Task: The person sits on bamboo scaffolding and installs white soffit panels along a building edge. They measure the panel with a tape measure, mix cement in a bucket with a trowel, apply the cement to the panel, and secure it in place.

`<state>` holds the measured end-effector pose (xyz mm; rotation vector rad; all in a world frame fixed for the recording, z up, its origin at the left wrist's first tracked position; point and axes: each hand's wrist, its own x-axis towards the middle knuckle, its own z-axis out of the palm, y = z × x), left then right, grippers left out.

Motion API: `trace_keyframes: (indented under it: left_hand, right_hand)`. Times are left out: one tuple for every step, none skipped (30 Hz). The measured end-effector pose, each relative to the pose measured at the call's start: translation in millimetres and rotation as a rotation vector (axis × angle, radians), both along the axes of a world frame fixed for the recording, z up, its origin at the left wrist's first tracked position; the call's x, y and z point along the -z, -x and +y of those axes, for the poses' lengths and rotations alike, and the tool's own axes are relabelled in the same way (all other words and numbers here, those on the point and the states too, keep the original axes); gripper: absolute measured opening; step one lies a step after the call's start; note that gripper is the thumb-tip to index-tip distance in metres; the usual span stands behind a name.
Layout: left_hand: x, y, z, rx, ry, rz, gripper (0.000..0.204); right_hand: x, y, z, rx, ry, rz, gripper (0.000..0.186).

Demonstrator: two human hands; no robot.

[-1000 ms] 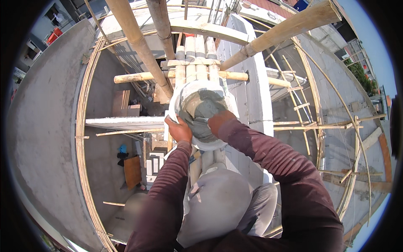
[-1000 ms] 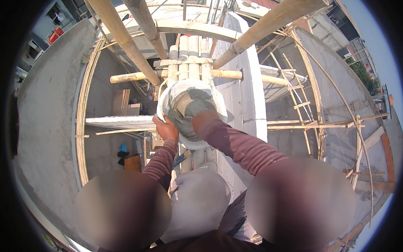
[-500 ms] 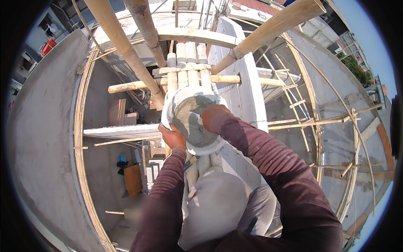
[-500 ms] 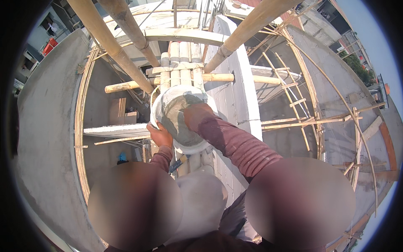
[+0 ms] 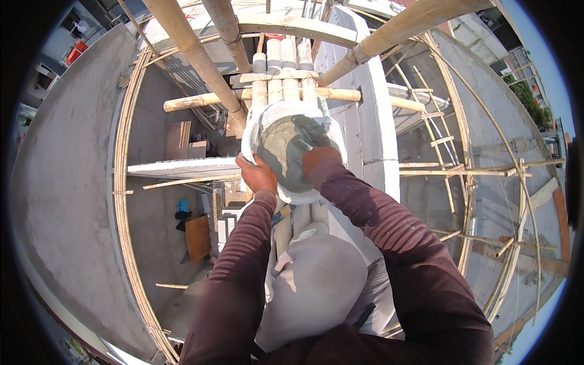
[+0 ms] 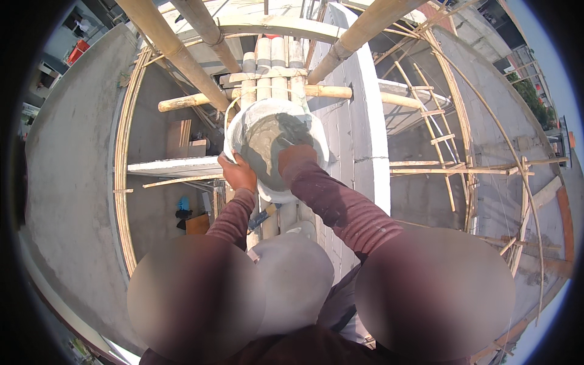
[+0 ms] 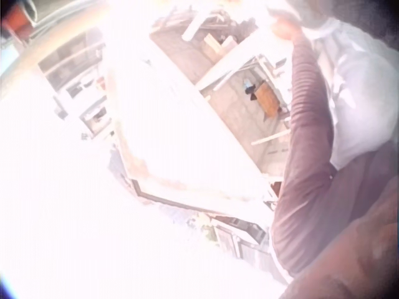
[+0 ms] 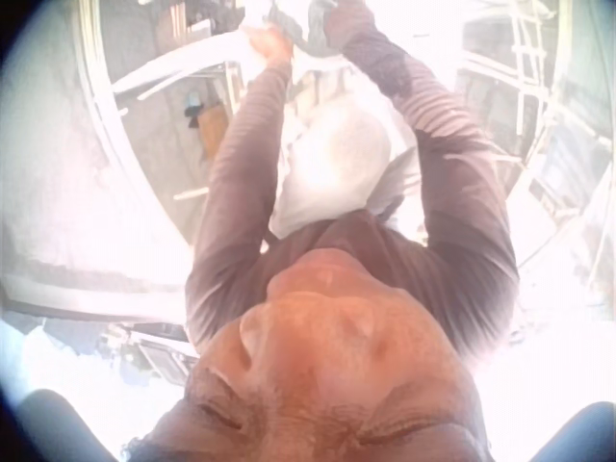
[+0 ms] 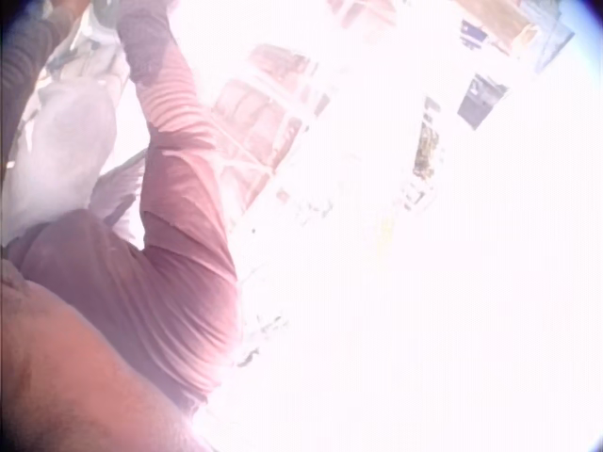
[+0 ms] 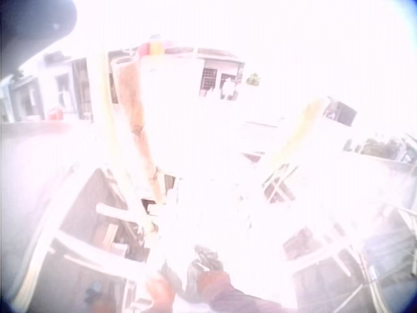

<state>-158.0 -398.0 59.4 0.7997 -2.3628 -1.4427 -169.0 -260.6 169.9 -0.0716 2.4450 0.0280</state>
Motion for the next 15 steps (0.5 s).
trace_keyframes:
  left_hand:
    - [-0.1, 0.8, 0.0, -0.022, 0.009, 0.031, 0.040]
    - [-0.2, -2.2, -2.4, -0.024, 0.008, 0.020, 0.039]
    - [-0.1, 0.0, -5.2, -0.013, -0.004, 0.002, 0.039]
    - [-2.1, -1.0, -3.2, 0.007, -0.031, -0.024, 0.039]
    - [-3.0, -2.6, -8.4, 0.016, -0.034, -0.049, 0.038]
    - [5.8, 0.1, -10.2, 0.002, 0.024, -0.054, 0.038]
    - [6.8, 1.4, -7.8, 0.002, 0.024, -0.037, 0.038]
    - [7.7, 1.8, -4.5, 0.001, 0.025, -0.020, 0.038]
    - [8.5, 2.1, -2.6, 0.000, 0.026, -0.003, 0.038]
    - [13.7, 4.0, -2.2, -0.018, 0.063, 0.039, 0.037]
    - [10.1, 2.3, -2.1, -0.007, 0.038, 0.037, 0.036]
    - [6.3, 1.2, -2.6, 0.003, 0.013, 0.035, 0.036]
    - [2.4, -0.1, -5.0, 0.007, -0.008, 0.033, 0.036]
    - [3.8, -2.9, -5.0, 0.006, -0.010, 0.023, 0.035]
    - [5.1, -5.4, -4.9, 0.004, -0.012, 0.012, 0.034]
  right_hand:
    - [-0.2, -10.5, -12.1, -0.065, -0.079, -0.047, 0.030]
    - [-3.5, -16.8, -14.7, -0.108, -0.046, -0.018, 0.030]
    - [-9.4, -9.6, -8.3, -0.095, 0.023, 0.007, 0.030]
    - [-19.8, 0.1, 5.3, -0.073, 0.077, 0.023, 0.030]
    - [-23.8, 8.2, 9.3, -0.062, 0.154, 0.041, 0.030]
    - [-22.5, 12.2, 6.5, -0.047, 0.119, 0.038, 0.030]
    - [-23.5, 17.5, 4.0, -0.027, 0.075, 0.042, 0.030]
    - [-24.4, 20.9, 0.6, -0.006, 0.031, 0.047, 0.030]
    - [-18.2, 11.4, -5.9, -0.060, 0.025, 0.027, 0.029]
    - [-7.7, -5.7, -14.6, -0.114, 0.017, 0.016, 0.028]
    - [-1.6, -16.4, -18.6, -0.167, 0.009, -0.008, 0.026]
    - [-1.2, -15.5, -6.3, -0.121, 0.066, 0.071, 0.023]
    - [-3.6, -6.3, 4.5, -0.043, 0.104, 0.071, 0.024]
    - [-4.4, 7.1, 16.7, 0.034, 0.139, 0.064, 0.026]
    - [-3.7, 13.8, 22.2, 0.111, 0.175, 0.058, 0.028]
